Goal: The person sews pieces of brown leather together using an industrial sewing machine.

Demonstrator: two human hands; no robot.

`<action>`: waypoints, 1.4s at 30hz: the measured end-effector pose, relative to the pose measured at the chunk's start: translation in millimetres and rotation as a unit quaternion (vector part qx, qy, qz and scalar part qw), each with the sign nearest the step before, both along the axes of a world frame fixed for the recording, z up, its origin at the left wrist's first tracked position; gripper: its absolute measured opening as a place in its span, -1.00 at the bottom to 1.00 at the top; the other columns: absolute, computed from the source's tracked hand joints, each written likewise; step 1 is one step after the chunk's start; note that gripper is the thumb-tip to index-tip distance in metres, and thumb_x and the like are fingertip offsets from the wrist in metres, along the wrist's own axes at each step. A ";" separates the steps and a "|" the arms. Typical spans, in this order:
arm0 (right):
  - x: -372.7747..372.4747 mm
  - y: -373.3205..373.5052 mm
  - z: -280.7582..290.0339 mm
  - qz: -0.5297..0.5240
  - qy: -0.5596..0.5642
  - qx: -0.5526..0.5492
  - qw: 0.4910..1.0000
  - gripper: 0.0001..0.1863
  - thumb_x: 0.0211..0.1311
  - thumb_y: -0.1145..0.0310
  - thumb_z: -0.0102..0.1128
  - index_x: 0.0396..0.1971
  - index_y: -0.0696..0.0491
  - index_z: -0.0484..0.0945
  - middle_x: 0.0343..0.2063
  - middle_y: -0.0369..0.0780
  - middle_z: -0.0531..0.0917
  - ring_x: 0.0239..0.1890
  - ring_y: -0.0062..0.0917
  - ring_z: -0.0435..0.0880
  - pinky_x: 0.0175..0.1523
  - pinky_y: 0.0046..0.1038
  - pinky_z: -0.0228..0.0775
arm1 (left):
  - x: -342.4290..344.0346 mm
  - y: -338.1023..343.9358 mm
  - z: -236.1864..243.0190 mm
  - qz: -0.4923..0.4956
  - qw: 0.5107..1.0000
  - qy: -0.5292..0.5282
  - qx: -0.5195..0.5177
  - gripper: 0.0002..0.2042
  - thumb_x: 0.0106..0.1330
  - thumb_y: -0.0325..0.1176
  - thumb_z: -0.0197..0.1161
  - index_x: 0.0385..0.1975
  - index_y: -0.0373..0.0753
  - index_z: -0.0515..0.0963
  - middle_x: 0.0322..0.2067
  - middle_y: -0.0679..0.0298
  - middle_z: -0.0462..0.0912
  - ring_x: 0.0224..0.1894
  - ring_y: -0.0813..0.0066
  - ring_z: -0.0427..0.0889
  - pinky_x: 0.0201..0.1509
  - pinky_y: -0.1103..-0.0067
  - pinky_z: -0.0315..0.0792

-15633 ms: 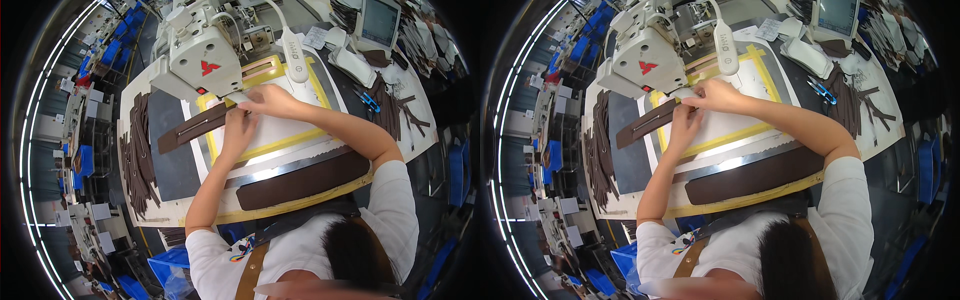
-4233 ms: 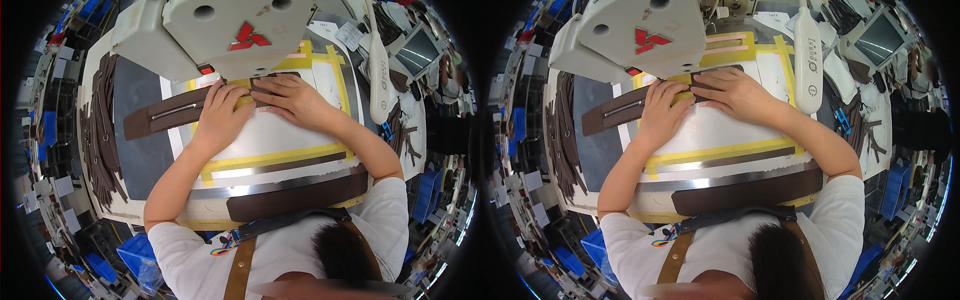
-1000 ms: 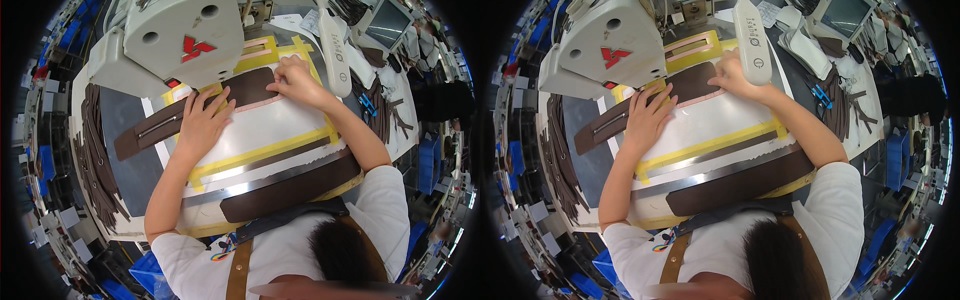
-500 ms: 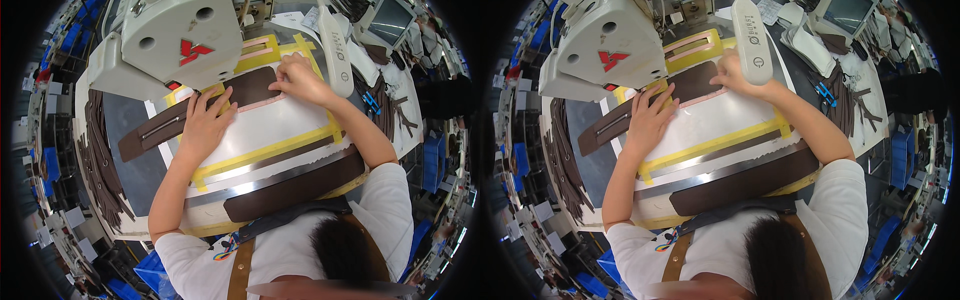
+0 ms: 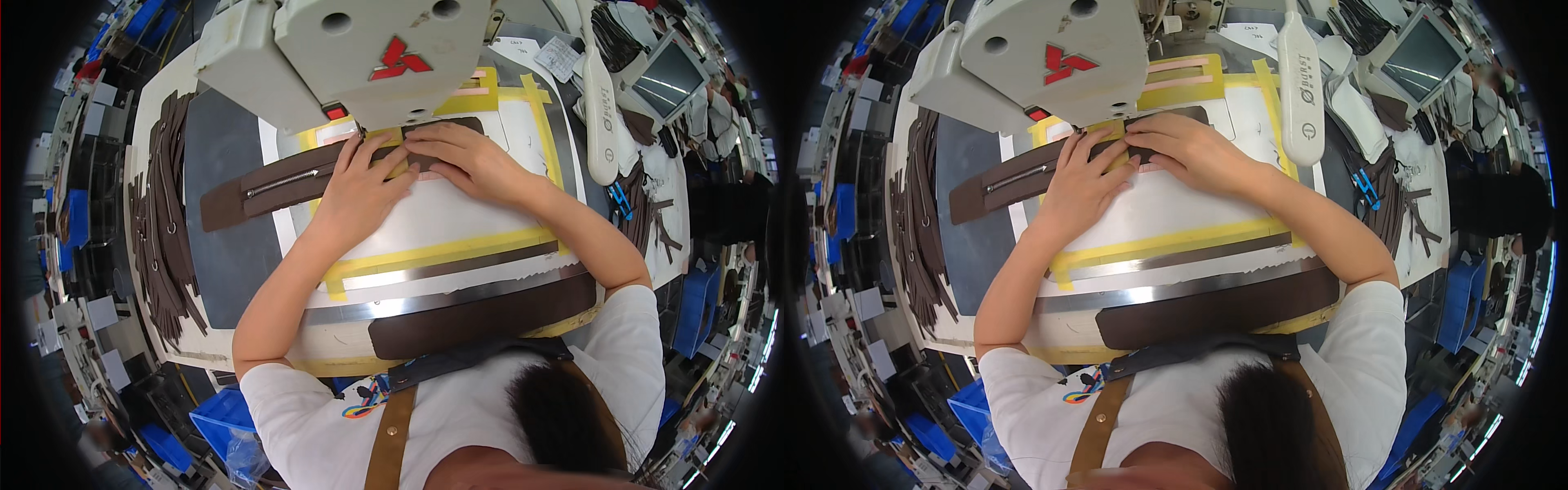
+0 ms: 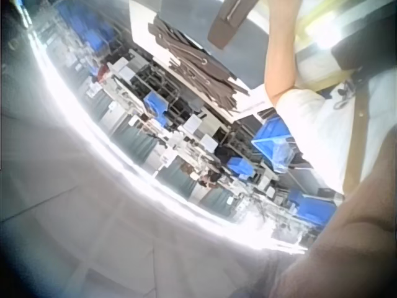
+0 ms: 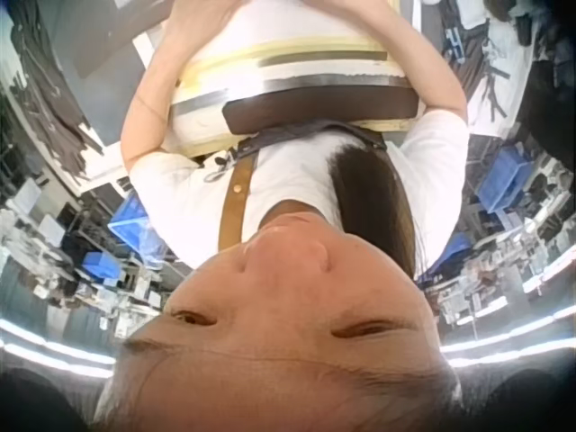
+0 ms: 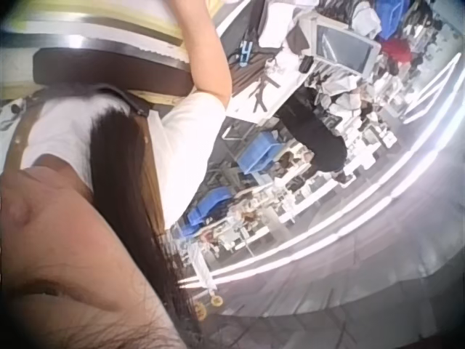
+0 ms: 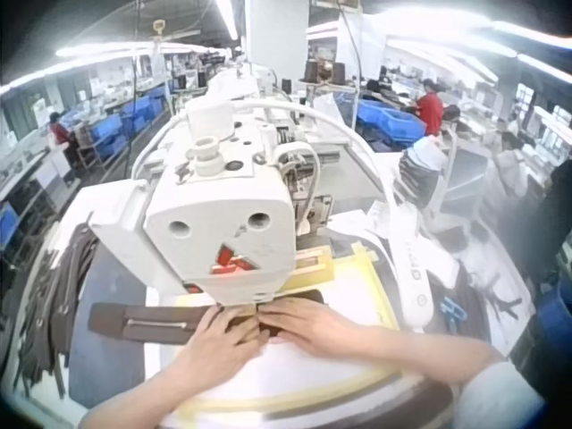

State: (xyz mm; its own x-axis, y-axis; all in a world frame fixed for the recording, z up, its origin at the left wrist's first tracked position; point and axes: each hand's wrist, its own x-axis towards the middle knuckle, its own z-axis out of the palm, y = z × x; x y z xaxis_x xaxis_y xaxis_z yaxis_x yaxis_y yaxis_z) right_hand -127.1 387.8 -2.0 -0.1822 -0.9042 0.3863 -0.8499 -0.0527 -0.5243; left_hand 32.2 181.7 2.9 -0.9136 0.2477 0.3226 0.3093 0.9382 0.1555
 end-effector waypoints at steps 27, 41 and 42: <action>-11.5 11.8 16.8 0.045 0.119 0.082 0.988 -0.54 0.43 0.41 0.23 0.31 -0.10 0.63 0.41 -0.16 0.53 0.42 -0.23 0.51 0.54 -0.12 0.29 | -2.4 -22.6 -4.9 -0.030 0.987 0.006 0.155 -0.81 0.40 -0.47 0.28 -0.04 -0.20 0.67 0.24 0.14 0.59 0.37 0.05 0.48 0.47 0.18 0.36; -16.2 13.7 18.8 0.064 0.132 0.064 0.987 -0.49 0.34 0.48 0.25 0.29 -0.09 0.64 0.36 -0.12 0.58 0.42 -0.22 0.51 0.53 -0.07 0.28 | 0.5 -11.3 -0.5 -0.026 0.999 0.012 0.044 -0.62 0.18 -0.58 0.26 0.01 -0.13 0.69 0.26 0.18 0.59 0.45 0.11 0.43 0.54 0.18 0.35; -16.8 14.0 17.9 0.066 0.138 0.064 0.986 -0.49 0.34 0.48 0.25 0.30 -0.09 0.64 0.36 -0.13 0.57 0.42 -0.22 0.51 0.53 -0.08 0.28 | 1.0 -10.0 -0.2 -0.026 0.999 0.013 0.042 -0.62 0.18 -0.58 0.26 0.01 -0.13 0.69 0.26 0.18 0.59 0.45 0.11 0.43 0.54 0.18 0.35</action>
